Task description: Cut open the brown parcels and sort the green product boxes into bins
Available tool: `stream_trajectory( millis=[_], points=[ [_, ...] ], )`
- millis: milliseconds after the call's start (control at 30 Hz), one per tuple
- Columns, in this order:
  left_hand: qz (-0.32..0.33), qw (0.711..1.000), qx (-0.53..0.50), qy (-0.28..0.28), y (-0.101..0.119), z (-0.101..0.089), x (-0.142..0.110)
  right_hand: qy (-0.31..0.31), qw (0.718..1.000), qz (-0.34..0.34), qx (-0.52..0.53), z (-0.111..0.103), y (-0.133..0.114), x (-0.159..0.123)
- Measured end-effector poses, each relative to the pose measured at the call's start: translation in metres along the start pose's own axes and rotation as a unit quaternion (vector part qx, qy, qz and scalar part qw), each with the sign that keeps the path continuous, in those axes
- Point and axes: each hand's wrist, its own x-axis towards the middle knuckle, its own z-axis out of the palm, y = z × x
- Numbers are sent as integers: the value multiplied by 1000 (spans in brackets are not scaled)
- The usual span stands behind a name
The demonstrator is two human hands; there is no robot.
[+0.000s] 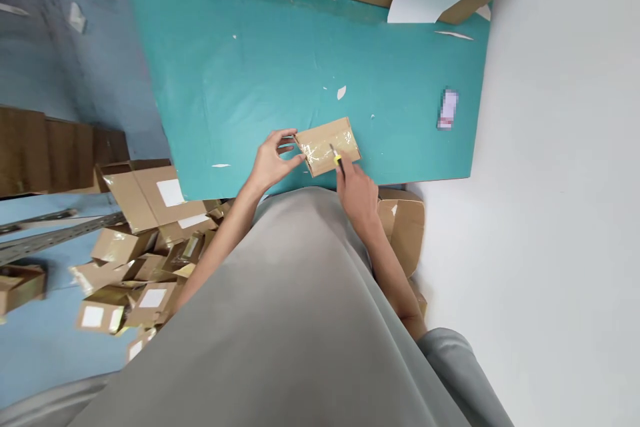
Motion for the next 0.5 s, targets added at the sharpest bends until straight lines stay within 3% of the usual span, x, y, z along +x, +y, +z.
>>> stream_trajectory(
  millis=[100, 233, 367, 500],
  points=[
    [22, 996, 85, -4, 6, 5, -8, 50, 998, 35, 14, 7, 27, 27],
    [17, 987, 161, -6, 12, 13, -9, 30, 999, 12, 31, 24, 43, 56],
    [-11, 980, 195, 37, 14, 21, -10, 31, 998, -22, 53, 34, 48, 62],
    [-38, 984, 164, 65, 21, 21, -9, 36, 994, -55, 86, 36, 61, 64]
  ],
)
